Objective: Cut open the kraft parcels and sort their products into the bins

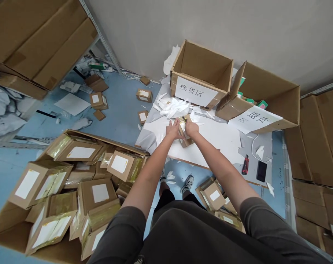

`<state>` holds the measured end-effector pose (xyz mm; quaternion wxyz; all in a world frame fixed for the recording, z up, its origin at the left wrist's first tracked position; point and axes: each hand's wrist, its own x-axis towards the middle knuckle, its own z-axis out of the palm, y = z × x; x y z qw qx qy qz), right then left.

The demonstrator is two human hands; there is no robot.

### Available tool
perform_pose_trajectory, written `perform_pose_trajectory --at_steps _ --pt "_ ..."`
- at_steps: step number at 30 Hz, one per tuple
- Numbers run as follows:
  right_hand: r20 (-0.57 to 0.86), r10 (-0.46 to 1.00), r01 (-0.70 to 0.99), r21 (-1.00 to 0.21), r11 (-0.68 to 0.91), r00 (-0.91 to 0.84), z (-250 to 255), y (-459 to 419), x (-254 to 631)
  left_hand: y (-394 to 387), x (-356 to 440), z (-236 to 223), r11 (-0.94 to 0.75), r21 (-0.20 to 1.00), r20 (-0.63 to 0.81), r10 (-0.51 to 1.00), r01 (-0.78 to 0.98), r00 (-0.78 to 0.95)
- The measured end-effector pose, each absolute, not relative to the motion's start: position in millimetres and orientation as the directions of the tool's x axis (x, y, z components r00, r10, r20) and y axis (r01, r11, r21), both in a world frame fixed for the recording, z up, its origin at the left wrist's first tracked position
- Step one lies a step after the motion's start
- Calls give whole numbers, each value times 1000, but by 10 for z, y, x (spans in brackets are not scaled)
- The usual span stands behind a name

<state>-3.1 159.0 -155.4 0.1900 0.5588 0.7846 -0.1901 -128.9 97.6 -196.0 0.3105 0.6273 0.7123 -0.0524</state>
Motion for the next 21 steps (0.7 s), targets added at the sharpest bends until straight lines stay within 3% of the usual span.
perform_pose_trajectory --at_steps 6,21 --pt "-501 818 955 -73 287 -284 -1531 1531 -94 970 -1260 -1944 215 319 -501 865 923 -28" --pt "-621 719 900 48 434 -313 -1264 1461 144 1003 -1244 -1973 233 290 -532 845 928 -46"
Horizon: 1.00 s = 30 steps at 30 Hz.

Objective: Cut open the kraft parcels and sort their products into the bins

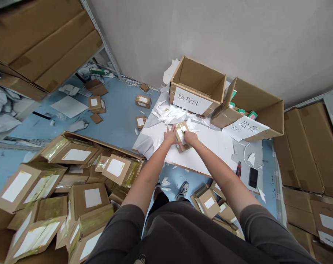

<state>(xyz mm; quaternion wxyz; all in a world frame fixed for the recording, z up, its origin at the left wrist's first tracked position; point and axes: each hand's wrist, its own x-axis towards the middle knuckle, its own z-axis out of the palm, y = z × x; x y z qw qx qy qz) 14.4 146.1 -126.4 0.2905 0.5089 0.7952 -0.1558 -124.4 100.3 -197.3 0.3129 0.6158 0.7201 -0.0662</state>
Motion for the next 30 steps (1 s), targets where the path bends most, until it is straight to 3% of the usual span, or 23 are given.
perform_pose_trajectory --at_steps 7,17,20,22,24,27,30 --pt "-734 626 858 118 500 -264 -1058 961 680 988 -1250 -1977 223 283 -510 859 933 -51" --pt "-747 613 854 120 506 -258 -1019 501 1271 973 -1209 -1887 185 202 -508 860 962 -59" --pt "-717 654 884 117 453 -240 -1001 389 1672 952 -1139 -1808 177 187 -434 897 966 -80" --pt "-658 721 928 93 361 -215 -999 342 1882 915 -1062 -1746 83 211 -332 943 974 -8" --pt "-593 786 968 43 246 -173 -1009 323 1994 873 -969 -1688 -135 272 -258 944 953 208" --pt "-528 840 992 -71 104 -126 -1041 347 2026 860 -828 -1637 -430 338 -275 806 837 525" --pt "-494 864 977 -211 -12 -96 -1079 402 2022 939 -705 -1633 -434 277 -328 796 857 509"
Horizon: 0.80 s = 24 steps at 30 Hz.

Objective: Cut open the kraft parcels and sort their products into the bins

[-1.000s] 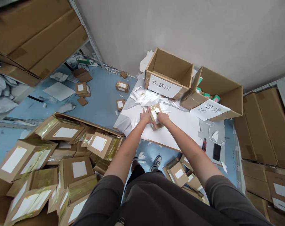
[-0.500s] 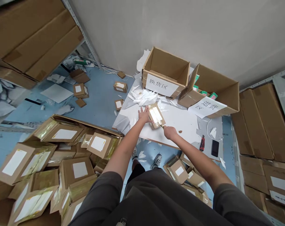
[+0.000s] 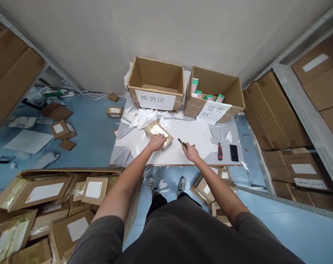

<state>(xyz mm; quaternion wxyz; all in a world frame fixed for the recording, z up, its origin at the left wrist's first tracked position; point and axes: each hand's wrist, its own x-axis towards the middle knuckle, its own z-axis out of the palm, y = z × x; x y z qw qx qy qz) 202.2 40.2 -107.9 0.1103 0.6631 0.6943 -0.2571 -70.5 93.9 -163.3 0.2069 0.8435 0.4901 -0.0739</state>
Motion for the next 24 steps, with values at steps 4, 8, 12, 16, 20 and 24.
perform_pose_trajectory --at_steps 4,8,12,16,20,24 --pt "-487 866 906 -408 -115 -110 -1134 449 2054 1092 -565 -1640 -411 204 -381 802 888 459" --pt "-529 837 808 -550 -212 -140 -1275 522 2088 1134 -428 -1622 -374 159 -428 808 914 405" --pt "-572 802 745 -608 -273 -172 -1516 650 2075 1052 -344 -1615 -324 166 -390 846 931 364" --pt "-596 774 810 -551 -200 -215 -1669 766 1982 972 -362 -1629 -292 223 -399 843 930 360" --pt "-551 804 913 -406 -24 -224 -1665 854 1848 942 -407 -1657 -255 265 -403 847 930 347" --pt "-558 790 953 -285 106 -255 -1653 901 1750 916 -447 -1709 -242 316 -386 850 917 357"
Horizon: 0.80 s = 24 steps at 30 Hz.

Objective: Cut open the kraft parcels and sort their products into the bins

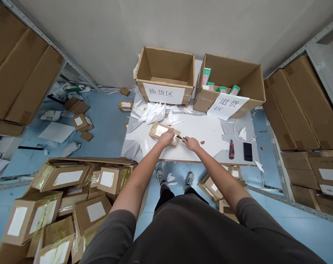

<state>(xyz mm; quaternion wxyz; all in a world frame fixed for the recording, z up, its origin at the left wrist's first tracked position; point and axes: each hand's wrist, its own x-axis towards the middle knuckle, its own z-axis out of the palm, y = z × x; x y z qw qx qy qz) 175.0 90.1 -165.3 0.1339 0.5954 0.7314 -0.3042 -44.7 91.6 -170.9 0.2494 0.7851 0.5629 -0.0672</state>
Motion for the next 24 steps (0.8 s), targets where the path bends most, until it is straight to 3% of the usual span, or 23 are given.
perform_pose_trajectory --at_steps 8,13,24 --pt "-587 751 953 -219 210 -301 -1659 959 1700 871 -477 -1777 -260 334 -355 856 906 377" --pt "-616 729 954 -227 196 -297 -1625 977 1687 869 -475 -1774 -257 336 -369 849 906 377" --pt "-700 617 870 -491 -48 -361 -1708 743 1662 865 -452 -1727 -268 324 -370 847 907 382"
